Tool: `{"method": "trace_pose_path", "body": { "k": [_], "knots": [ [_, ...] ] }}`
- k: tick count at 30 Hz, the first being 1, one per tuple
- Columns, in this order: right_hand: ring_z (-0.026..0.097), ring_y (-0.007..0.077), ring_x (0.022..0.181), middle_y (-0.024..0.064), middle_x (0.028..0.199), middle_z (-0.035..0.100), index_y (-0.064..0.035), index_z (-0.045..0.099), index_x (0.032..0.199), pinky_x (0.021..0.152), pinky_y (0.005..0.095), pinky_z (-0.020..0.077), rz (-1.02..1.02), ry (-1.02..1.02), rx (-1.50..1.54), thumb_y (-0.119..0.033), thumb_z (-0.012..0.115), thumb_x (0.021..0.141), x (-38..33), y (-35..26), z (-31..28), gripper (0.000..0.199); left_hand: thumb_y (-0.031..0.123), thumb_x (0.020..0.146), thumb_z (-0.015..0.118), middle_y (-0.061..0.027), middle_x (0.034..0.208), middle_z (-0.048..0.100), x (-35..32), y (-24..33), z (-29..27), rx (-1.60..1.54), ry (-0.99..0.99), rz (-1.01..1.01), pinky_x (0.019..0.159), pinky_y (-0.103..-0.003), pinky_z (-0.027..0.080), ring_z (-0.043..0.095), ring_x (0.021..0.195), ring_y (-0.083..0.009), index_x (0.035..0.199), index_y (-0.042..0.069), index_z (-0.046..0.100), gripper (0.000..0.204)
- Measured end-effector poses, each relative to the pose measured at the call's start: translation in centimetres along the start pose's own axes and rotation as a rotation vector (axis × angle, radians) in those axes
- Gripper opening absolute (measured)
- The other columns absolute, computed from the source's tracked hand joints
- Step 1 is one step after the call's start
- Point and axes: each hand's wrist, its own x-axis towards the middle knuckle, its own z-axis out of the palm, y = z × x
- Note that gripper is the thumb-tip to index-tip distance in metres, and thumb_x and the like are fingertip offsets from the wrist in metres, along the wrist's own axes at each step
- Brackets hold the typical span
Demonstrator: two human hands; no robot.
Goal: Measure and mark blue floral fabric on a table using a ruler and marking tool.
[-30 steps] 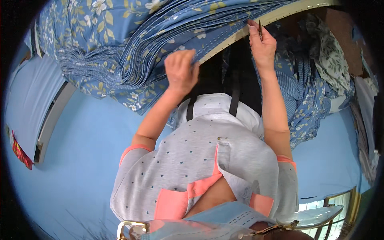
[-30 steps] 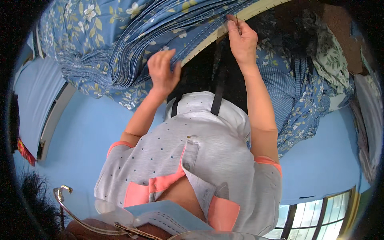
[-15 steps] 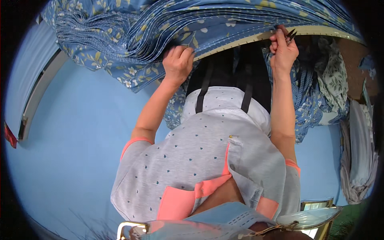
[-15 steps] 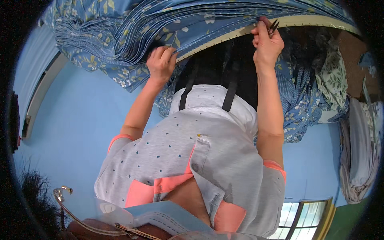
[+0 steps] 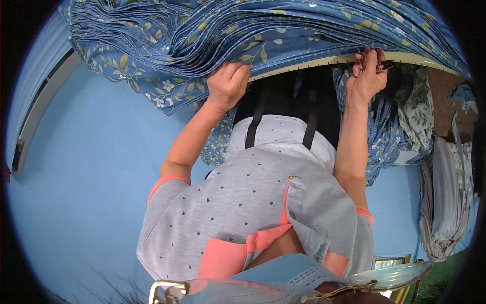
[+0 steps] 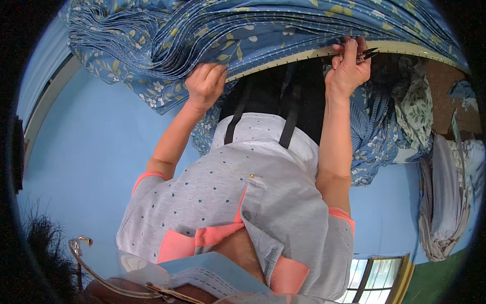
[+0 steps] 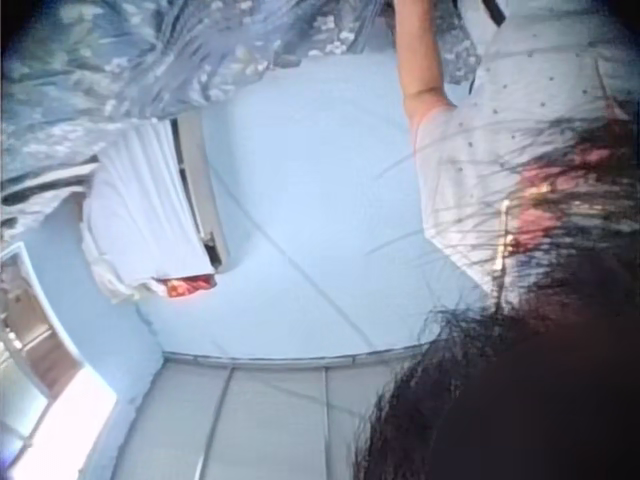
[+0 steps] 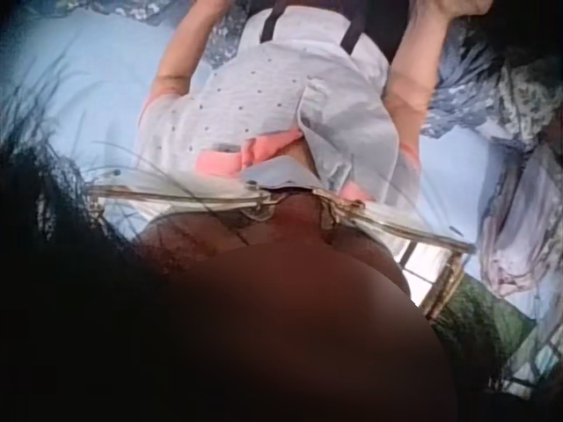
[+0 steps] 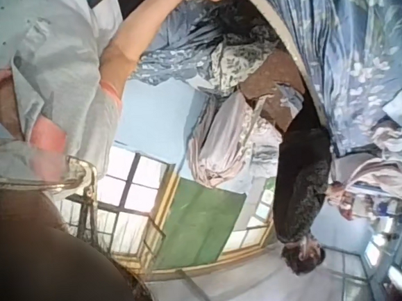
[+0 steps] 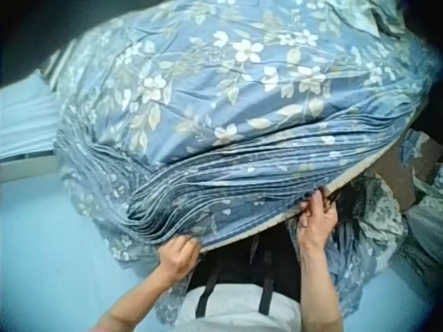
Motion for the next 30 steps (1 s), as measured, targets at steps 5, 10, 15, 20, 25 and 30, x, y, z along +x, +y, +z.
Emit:
{"method": "trace_pose_path", "body": {
  "k": [5, 10, 15, 20, 25, 30],
  "knots": [
    [0.067, 0.016, 0.075, 0.0139, 0.102, 0.068, 0.0021, 0.06, 0.124, 0.043, 0.0202, 0.0381, -0.09, -0.036, 0.018, -0.008, 0.065, 0.098, 0.6, -1.0, -0.7, 0.029, 0.005, 0.076, 0.075, -0.006, 0.082, 0.065, 1.7, -0.7, -1.1, -0.007, 0.052, 0.021, 0.062, -0.036, 0.05, 0.063, 0.07, -0.0259, 0.086, 0.007, 0.065, 0.014],
    [0.066, 0.0141, 0.077, 0.0118, 0.109, 0.07, 0.0036, 0.059, 0.13, 0.044, 0.0209, 0.038, -0.244, -0.115, -0.005, -0.003, 0.065, 0.096, 1.7, -1.5, 1.6, 0.035, 0.001, 0.079, 0.073, -0.0107, 0.08, 0.064, 5.7, -3.7, -2.7, 0.02, 0.199, 0.008, 0.063, -0.039, 0.051, 0.062, 0.069, -0.0314, 0.086, 0.006, 0.063, 0.013],
    [0.062, 0.0109, 0.084, 0.0072, 0.105, 0.07, 0.0037, 0.064, 0.122, 0.064, 0.0228, 0.0476, -0.472, -0.105, -0.155, -0.001, 0.073, 0.09, 5.0, -2.3, 2.9, 0.034, 0.014, 0.083, 0.074, -0.0081, 0.081, 0.066, 9.7, -6.0, -2.7, 0.034, 0.11, -0.095, 0.059, -0.038, 0.049, 0.066, 0.071, -0.0286, 0.086, 0.008, 0.066, 0.011],
    [0.059, 0.0101, 0.084, 0.0027, 0.098, 0.069, 0.0014, 0.066, 0.112, 0.078, 0.025, 0.0488, -0.575, -0.071, -0.263, -0.003, 0.08, 0.085, 6.1, -1.9, 4.3, 0.031, 0.015, 0.083, 0.074, -0.0085, 0.077, 0.065, 10.5, -7.0, -2.9, -0.079, 0.051, -0.115, 0.059, -0.039, 0.049, 0.065, 0.068, -0.0302, 0.086, 0.008, 0.067, 0.011],
    [0.058, 0.0088, 0.084, 0.0005, 0.096, 0.068, -0.0006, 0.066, 0.11, 0.077, 0.024, 0.0484, -0.616, -0.061, -0.302, -0.003, 0.08, 0.085, 6.4, -1.4, 4.1, 0.03, 0.018, 0.083, 0.075, -0.0086, 0.08, 0.066, 10.5, -7.4, -2.6, -0.121, 0.012, -0.111, 0.06, -0.039, 0.05, 0.065, 0.07, -0.0304, 0.087, 0.008, 0.067, 0.013],
    [0.062, 0.0083, 0.08, 0.0002, 0.096, 0.068, -0.0025, 0.067, 0.119, 0.074, 0.0232, 0.0506, -0.612, -0.177, -0.386, -0.005, 0.073, 0.091, 6.0, -1.7, 2.2, 0.029, 0.021, 0.084, 0.076, -0.0081, 0.08, 0.068, 10.9, -8.3, -1.2, -0.113, -0.014, -0.068, 0.06, -0.038, 0.051, 0.067, 0.07, -0.029, 0.086, 0.01, 0.068, 0.013]
  ]
}}
